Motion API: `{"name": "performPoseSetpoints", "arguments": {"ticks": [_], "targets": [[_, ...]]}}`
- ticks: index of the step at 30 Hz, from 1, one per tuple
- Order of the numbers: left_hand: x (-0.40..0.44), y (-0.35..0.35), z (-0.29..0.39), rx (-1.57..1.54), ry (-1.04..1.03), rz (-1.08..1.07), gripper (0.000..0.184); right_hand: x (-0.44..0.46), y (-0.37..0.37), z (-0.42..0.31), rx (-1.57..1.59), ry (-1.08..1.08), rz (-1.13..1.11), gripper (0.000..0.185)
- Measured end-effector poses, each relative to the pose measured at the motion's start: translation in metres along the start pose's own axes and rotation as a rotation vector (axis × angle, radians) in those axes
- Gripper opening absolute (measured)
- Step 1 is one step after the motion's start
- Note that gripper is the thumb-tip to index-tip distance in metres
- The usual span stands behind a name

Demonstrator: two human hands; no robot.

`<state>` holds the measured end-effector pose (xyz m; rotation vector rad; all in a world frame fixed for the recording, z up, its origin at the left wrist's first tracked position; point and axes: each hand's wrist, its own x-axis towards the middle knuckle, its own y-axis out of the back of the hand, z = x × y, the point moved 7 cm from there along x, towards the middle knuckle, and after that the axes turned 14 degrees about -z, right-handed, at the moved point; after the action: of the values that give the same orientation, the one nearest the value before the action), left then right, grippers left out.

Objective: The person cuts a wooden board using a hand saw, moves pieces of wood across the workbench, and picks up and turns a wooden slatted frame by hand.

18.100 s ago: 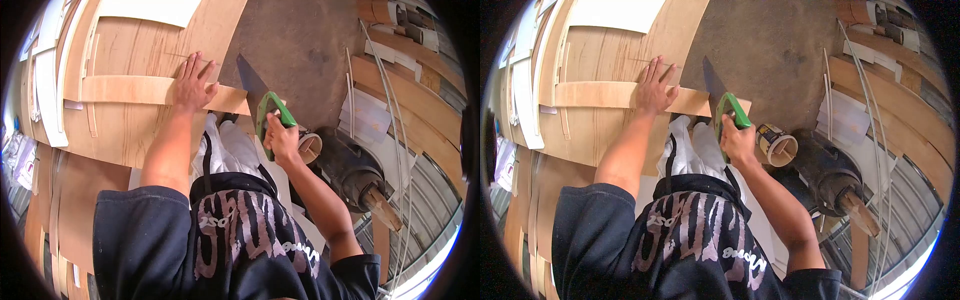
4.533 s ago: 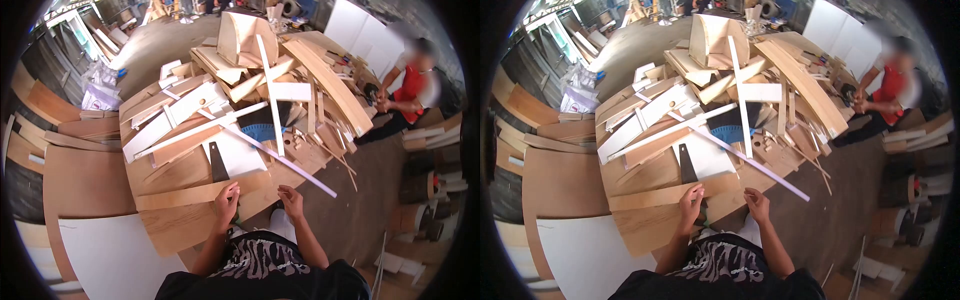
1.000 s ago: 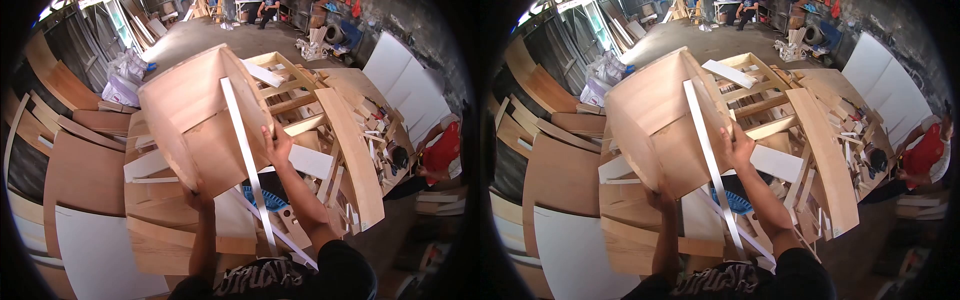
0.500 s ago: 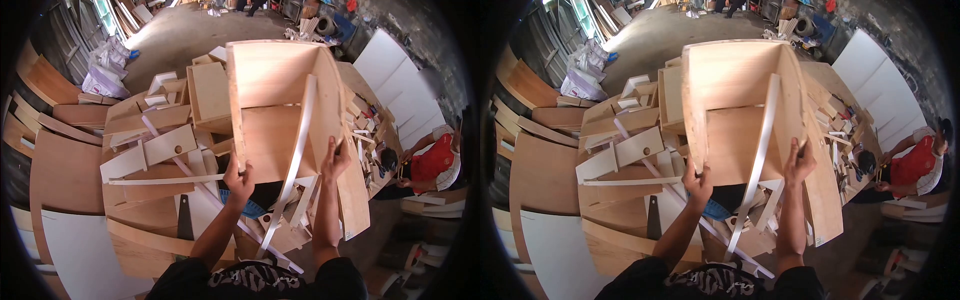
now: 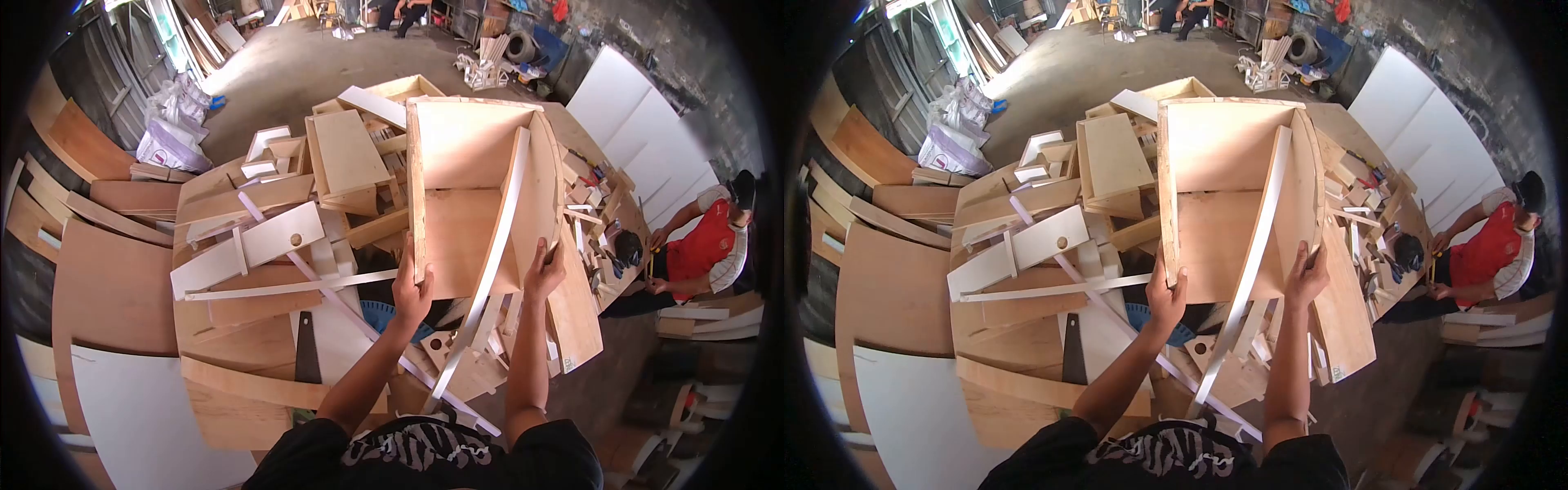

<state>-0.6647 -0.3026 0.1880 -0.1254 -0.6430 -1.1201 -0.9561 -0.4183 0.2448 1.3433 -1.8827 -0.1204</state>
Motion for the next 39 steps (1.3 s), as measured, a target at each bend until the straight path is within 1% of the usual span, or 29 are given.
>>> {"name": "performPoseSetpoints", "arguments": {"ticks": [1, 3, 4, 5, 7, 8, 9, 10, 11, 12, 13, 15, 17, 18, 19, 20, 21, 23, 24, 26, 27, 29, 30, 31, 33, 34, 35, 37, 39], "targets": [[-0.001, 0.000, 0.003, 0.059, 0.015, -0.026, 0.063, -0.002, -0.001, 0.001, 0.001, 0.012, 0.003, 0.029], [-0.006, 0.004, 0.009, 0.069, 0.022, -0.050, 0.064, -0.004, -0.001, -0.002, 0.040, 0.058, 0.001, 0.027], [-0.008, 0.004, 0.010, 0.084, 0.039, -0.085, 0.065, -0.005, -0.004, 0.008, -0.034, -0.086, -0.164, 0.037], [-0.012, 0.007, 0.013, 0.083, 0.032, -0.081, 0.065, -0.011, -0.002, 0.007, -0.033, -0.080, -0.160, 0.037], [-0.020, 0.009, 0.015, 0.087, 0.079, -0.146, 0.063, -0.022, 0.001, -0.001, 0.025, -0.068, -0.171, 0.045], [-0.025, 0.012, 0.018, 0.084, 0.075, -0.151, 0.063, -0.032, 0.002, -0.003, 0.110, -0.081, -0.189, 0.053], [-0.031, 0.010, 0.010, 0.070, 0.150, -0.184, 0.061, -0.043, 0.003, -0.006, 0.121, -0.040, -0.159, 0.062], [-0.034, 0.009, 0.004, 0.057, 0.224, -0.217, 0.060, -0.056, 0.003, -0.010, -0.003, 0.026, -0.113, 0.068], [-0.037, 0.008, 0.004, 0.053, 0.218, -0.223, 0.060, -0.072, 0.004, -0.014, -0.129, 0.092, -0.066, 0.074], [-0.039, 0.007, 0.003, 0.041, 0.242, -0.219, 0.063, -0.090, 0.000, -0.010, -0.123, 0.062, -0.117, 0.082], [-0.044, 0.007, 0.001, 0.030, 0.271, -0.217, 0.065, -0.110, 0.001, -0.016, -0.117, 0.054, -0.088, 0.085], [-0.055, 0.005, -0.003, 0.040, 0.265, -0.226, 0.066, -0.155, 0.005, -0.040, -0.077, -0.012, -0.105, 0.086], [-0.071, 0.008, -0.003, 0.050, 0.207, -0.198, 0.067, -0.208, -0.016, -0.024, -0.059, 0.003, -0.232, 0.082], [-0.080, 0.010, -0.002, 0.069, 0.256, -0.237, 0.069, -0.231, -0.025, -0.021, -0.059, -0.092, -0.335, 0.083], [-0.090, 0.012, -0.001, 0.067, 0.261, -0.251, 0.069, -0.256, -0.033, -0.018, -0.063, -0.197, -0.443, 0.083], [-0.105, 0.014, -0.002, 0.032, 0.311, -0.267, 0.069, -0.272, -0.036, -0.024, -0.213, -0.123, -0.473, 0.081], [-0.117, 0.013, -0.006, -0.005, 0.356, -0.281, 0.069, -0.278, -0.032, -0.032, -0.197, -0.070, -0.404, 0.076], [-0.142, 0.016, -0.008, 0.001, 0.384, -0.303, 0.068, -0.282, -0.032, -0.033, -0.340, -0.129, -0.414, 0.071], [-0.154, 0.018, -0.010, -0.033, 0.419, -0.309, 0.067, -0.280, -0.032, -0.032, -0.342, -0.134, -0.408, 0.071], [-0.179, 0.022, -0.013, -0.117, 0.460, -0.296, 0.061, -0.280, -0.031, -0.030, -0.227, -0.155, -0.368, 0.067], [-0.190, 0.026, -0.010, -0.116, 0.463, -0.297, 0.061, -0.286, -0.030, -0.033, -0.227, -0.158, -0.370, 0.067], [-0.203, 0.033, -0.006, -0.232, 0.436, -0.301, 0.056, -0.289, -0.023, -0.037, -0.020, -0.156, -0.259, 0.062], [-0.209, 0.037, -0.001, -0.299, 0.431, -0.268, 0.049, -0.291, -0.019, -0.043, 0.082, -0.155, -0.210, 0.059], [-0.217, 0.044, 0.001, -0.299, 0.443, -0.259, 0.049, -0.295, -0.016, -0.048, 0.081, -0.155, -0.224, 0.059], [-0.225, 0.054, 0.007, -0.383, 0.397, -0.247, 0.045, -0.296, 0.003, -0.072, 0.122, 0.038, -0.152, 0.063], [-0.227, 0.060, 0.013, -0.418, 0.365, -0.196, 0.042, -0.294, 0.011, -0.087, 0.058, 0.126, -0.138, 0.069], [-0.229, 0.066, 0.016, -0.417, 0.372, -0.193, 0.042, -0.292, 0.018, -0.096, 0.057, 0.124, -0.146, 0.069], [-0.231, 0.083, 0.025, -0.479, 0.383, -0.174, 0.040, -0.289, 0.019, -0.109, 0.209, 0.070, -0.290, 0.069], [-0.234, 0.101, 0.032, -0.429, 0.418, -0.146, 0.039, -0.284, 0.021, -0.127, 0.199, 0.107, -0.357, 0.067]]}}
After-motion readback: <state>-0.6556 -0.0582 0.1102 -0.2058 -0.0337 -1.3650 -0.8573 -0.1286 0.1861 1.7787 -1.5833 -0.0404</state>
